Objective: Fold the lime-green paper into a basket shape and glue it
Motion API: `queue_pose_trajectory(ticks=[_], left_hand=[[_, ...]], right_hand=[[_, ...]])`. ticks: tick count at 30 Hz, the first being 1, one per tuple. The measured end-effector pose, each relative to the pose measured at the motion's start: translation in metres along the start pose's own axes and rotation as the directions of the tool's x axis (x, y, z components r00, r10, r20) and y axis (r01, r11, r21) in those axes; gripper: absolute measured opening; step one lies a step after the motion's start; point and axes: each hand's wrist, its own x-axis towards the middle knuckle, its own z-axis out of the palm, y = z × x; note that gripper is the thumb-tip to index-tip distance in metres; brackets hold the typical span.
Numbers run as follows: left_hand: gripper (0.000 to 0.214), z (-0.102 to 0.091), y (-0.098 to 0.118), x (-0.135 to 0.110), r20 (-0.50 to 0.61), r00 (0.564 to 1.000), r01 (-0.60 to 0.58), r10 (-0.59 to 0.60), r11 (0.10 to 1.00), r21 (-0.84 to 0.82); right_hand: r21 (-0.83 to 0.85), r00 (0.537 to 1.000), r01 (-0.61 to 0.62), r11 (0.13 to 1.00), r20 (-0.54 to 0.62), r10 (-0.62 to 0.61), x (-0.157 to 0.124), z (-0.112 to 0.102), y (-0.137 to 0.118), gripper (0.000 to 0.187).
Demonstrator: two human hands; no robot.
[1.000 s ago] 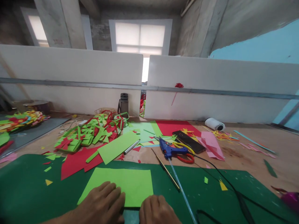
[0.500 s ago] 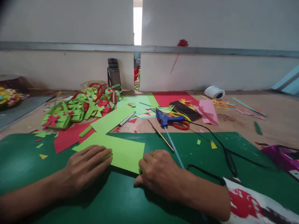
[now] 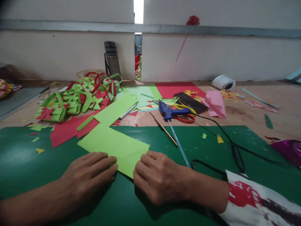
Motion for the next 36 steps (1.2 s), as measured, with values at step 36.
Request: queue_pose_trajectory(ticks=[36], left_hand=[[0.043, 0.019, 0.016, -0.014, -0.030, 0.995, 0.091, -0.094, 0.993, -0.081]], right_hand=[[0.396, 0.722, -0.691, 0.605, 0.424, 0.547, 0.032, 0.005, 0.010, 0.031]])
